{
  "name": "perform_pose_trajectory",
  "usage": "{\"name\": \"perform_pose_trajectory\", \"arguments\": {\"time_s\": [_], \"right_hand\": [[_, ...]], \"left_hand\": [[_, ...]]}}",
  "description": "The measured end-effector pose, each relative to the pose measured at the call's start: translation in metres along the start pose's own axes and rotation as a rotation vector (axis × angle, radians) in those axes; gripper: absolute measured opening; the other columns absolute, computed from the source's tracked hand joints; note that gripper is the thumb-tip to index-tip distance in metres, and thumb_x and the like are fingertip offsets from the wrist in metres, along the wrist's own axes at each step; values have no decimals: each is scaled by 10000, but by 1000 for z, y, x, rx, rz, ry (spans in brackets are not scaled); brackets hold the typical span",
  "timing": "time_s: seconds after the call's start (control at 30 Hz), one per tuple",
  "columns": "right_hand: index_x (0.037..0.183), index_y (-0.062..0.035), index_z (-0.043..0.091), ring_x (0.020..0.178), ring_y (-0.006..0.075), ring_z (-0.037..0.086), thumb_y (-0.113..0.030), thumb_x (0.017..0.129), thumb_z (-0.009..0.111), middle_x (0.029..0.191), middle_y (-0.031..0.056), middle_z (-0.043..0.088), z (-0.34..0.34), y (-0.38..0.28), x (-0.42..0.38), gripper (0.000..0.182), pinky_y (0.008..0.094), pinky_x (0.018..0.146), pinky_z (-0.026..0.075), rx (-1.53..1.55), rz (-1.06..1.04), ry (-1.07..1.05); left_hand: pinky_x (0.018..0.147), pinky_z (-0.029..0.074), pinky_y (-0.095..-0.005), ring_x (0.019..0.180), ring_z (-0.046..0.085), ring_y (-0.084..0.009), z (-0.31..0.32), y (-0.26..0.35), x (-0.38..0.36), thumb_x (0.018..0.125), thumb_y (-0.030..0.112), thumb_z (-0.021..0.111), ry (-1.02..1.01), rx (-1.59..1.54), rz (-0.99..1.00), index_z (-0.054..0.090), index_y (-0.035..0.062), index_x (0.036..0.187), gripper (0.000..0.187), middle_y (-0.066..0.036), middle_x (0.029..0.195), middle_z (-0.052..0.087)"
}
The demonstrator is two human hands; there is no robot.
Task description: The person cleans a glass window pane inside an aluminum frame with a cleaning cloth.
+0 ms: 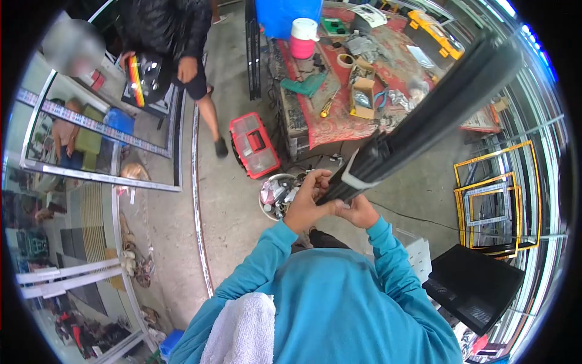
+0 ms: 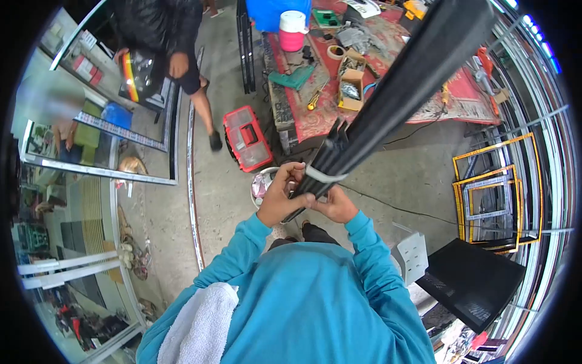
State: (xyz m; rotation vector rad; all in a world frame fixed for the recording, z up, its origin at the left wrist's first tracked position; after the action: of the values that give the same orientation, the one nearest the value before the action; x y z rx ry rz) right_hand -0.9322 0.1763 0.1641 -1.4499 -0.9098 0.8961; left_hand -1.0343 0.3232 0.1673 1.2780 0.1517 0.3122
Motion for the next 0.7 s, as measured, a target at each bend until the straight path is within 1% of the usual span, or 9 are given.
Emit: {"name": "perform_pose_trajectory", "arguments": {"time_s": [0.07,0.13,0.23,0.33,0.5,0.57,0.6,0.67,0.7], "right_hand": [[1317,-37,478,1183,187,512,-93,837,717,1283,72,554,-7,4,-13,540,365,1028,410,134,120,-53],[1327,-44,469,1194,184,500,-93,832,723,1287,59,549,-15,7,-22,559,368,1032,412,142,197,-87],[1319,-58,482,1166,184,515,-127,824,743,1273,63,558,-18,4,-30,563,373,1012,434,130,259,-128],[1308,-55,491,1140,184,535,-126,821,745,1249,54,571,-22,-2,-32,554,368,994,449,199,205,-33],[1172,-19,564,1031,213,603,-52,780,719,1141,117,601,-57,-46,-44,423,353,937,473,-381,139,66],[1048,-21,590,1056,249,587,-19,753,694,1164,158,568,-70,-60,-50,313,364,922,475,-114,-147,362],[1048,-21,590,1056,249,587,-19,753,694,1164,158,568,-72,-71,-50,313,364,922,475,-112,-156,353],[1060,-21,543,1109,278,554,-11,741,695,1216,186,523,-73,-96,-47,354,379,929,469,-528,-541,590],[1060,-21,543,1109,278,554,-11,741,695,1216,186,523,-71,-98,-43,354,379,929,469,-524,-548,584]], "left_hand": [[953,404,-337,1141,450,-156,5,25,2,674,201,850,-27,448,65,450,66,1321,773,-39,1171,478],[974,394,-335,1151,463,-158,6,14,8,618,220,886,-73,459,148,483,62,1327,830,-49,1226,497],[969,433,-314,1098,544,-148,13,8,5,650,144,870,-312,128,-113,535,-12,1257,712,-87,1202,587],[951,439,-294,1024,572,-126,21,-1,6,653,131,864,-163,131,-50,554,-25,1229,673,-63,1103,631],[935,454,-292,1013,588,-135,36,-14,11,664,122,844,-26,220,-25,560,-13,1192,614,-74,1103,635],[930,456,-292,1006,590,-137,48,-11,13,667,131,843,27,255,-10,558,-14,1193,615,-75,1097,636],[924,458,-293,999,591,-138,54,-11,14,670,140,841,74,279,-5,556,-15,1194,616,-77,1091,638],[898,466,-298,977,594,-140,62,-18,23,667,158,847,117,336,41,563,-5,1168,598,-80,1054,644],[882,477,-303,963,603,-142,66,-22,27,658,190,854,149,405,81,558,2,1181,629,-84,1049,643]]}}
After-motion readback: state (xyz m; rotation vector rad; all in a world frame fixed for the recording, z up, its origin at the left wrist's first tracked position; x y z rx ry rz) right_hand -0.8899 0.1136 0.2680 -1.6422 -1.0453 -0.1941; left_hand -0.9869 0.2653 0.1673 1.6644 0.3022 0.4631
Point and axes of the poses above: each hand's wrist, its own x-axis towards the middle knuckle, its own z-axis out of the palm, y = z × x, the point moved 1 cm from there along x, towards the middle knuckle
